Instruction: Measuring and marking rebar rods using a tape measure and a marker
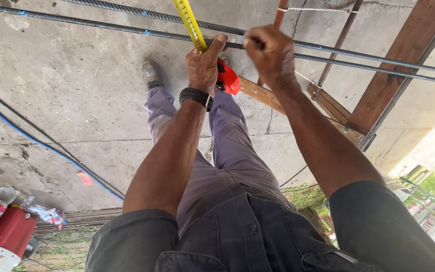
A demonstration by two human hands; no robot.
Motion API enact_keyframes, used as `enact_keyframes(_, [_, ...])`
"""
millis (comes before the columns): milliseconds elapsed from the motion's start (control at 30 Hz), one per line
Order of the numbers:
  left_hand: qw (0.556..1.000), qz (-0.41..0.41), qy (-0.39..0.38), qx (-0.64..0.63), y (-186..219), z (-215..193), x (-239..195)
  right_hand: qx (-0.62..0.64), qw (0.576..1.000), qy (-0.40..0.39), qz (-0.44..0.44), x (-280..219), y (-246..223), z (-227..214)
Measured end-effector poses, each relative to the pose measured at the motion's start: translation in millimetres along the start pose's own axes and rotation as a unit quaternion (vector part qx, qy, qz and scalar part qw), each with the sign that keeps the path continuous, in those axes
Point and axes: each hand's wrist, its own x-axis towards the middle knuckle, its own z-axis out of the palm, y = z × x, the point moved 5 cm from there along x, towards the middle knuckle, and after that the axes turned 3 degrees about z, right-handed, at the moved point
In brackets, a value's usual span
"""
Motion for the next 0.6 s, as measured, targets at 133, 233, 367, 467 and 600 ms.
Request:
enact_keyframes(133, [1.0, 0.002, -0.008, 0.001, 0.7, -2.1, 2.1, 0.141, 0.985, 0.068, 0.078, -4.3, 11.4, -13.3])
enact_keyframes(233, [1.0, 0.021, -0.021, 0.004, 1.3, 1.1, 1.9, 0.082, 0.994, 0.034, 0.063, -6.2, 1.3, -17.3])
enact_keyframes(367, [1.0, 0.004, -0.006, 0.022, 5.0, -0.8, -0.6, 0.031, 0.997, -0.022, 0.066, -3.5, -9.6, -8.4])
enact_keyframes(467, [1.0, -0.004, -0.008, 0.013, 4.0, -1.2, -2.2, -0.007, 0.998, -0.031, 0.062, -1.7, -8.5, -5.0])
enact_keyframes(600, [1.0, 0.0, -0.015, 0.019, 6.8, -1.1, -1.5, -0.02, 0.995, -0.024, 0.09, 1.2, -7.2, -2.6])
